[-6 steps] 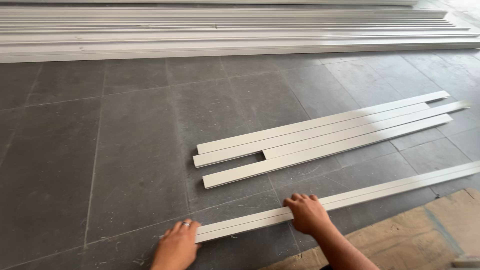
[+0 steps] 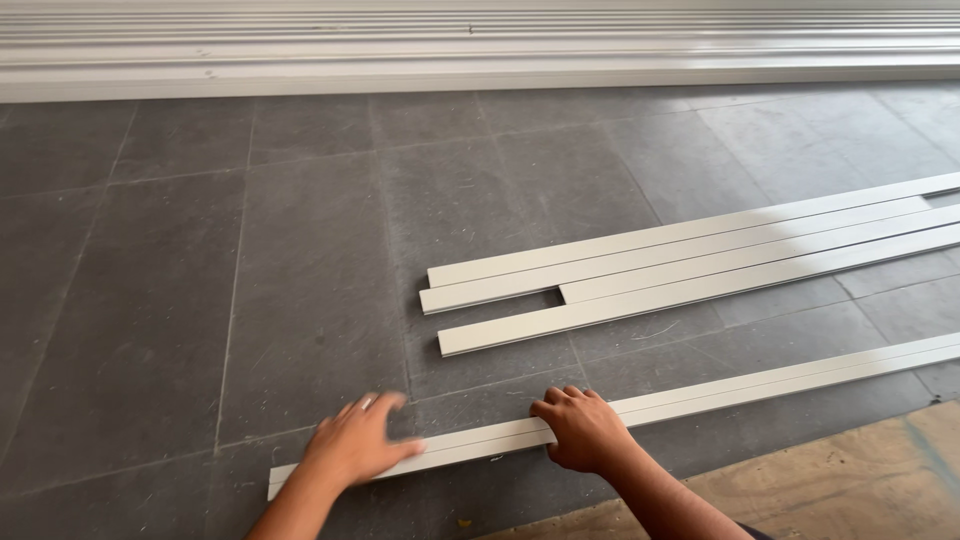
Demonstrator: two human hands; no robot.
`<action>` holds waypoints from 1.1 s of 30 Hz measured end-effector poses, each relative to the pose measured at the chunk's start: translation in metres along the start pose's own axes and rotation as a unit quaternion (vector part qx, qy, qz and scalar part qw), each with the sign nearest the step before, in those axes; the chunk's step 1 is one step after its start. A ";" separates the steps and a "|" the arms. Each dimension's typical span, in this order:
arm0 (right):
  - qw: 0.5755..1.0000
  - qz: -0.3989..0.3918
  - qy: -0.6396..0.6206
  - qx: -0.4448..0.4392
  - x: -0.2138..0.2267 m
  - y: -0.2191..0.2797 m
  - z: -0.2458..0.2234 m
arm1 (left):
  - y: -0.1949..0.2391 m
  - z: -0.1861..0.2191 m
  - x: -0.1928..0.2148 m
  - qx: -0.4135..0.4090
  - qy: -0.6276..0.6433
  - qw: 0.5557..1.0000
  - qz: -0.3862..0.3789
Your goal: The person arranges several long white metal strips on a tiled floor and stacks them. They then open a small box of hardware, select metal clips, and use a hammer to attach these clips to the ends of the metal strips one by one.
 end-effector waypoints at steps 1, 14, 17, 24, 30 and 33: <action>1.000 -0.003 0.003 0.008 0.000 -0.003 -0.009 | -0.007 0.016 0.006 -0.018 0.027 0.999 0.034; 0.960 0.186 -0.186 -0.092 0.051 0.018 0.052 | -0.142 0.156 0.009 -0.150 -0.101 0.951 0.252; 0.932 0.274 -0.181 -0.157 0.061 0.027 0.086 | -0.119 0.128 0.009 -0.182 -0.102 0.952 0.225; 0.941 0.310 0.028 -0.135 0.061 0.008 0.081 | -0.130 -0.049 -0.037 -0.100 -0.114 0.987 0.055; 0.986 0.104 -0.021 -0.130 0.020 -0.015 0.080 | -0.118 -0.104 -0.046 -0.043 -0.086 0.995 0.016; 0.985 0.066 -0.034 -0.155 0.019 0.000 0.093 | -0.066 -0.050 -0.036 -0.101 -0.138 0.982 0.080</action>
Point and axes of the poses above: each hand's wrist, its own y-axis away from the middle knuckle, its own x-axis out of the back of the hand, z = x × y, the point moved 10 cm from there along -y, towards the middle knuckle, and after that the axes turned 3 degrees about x, right-handed, at the moved point
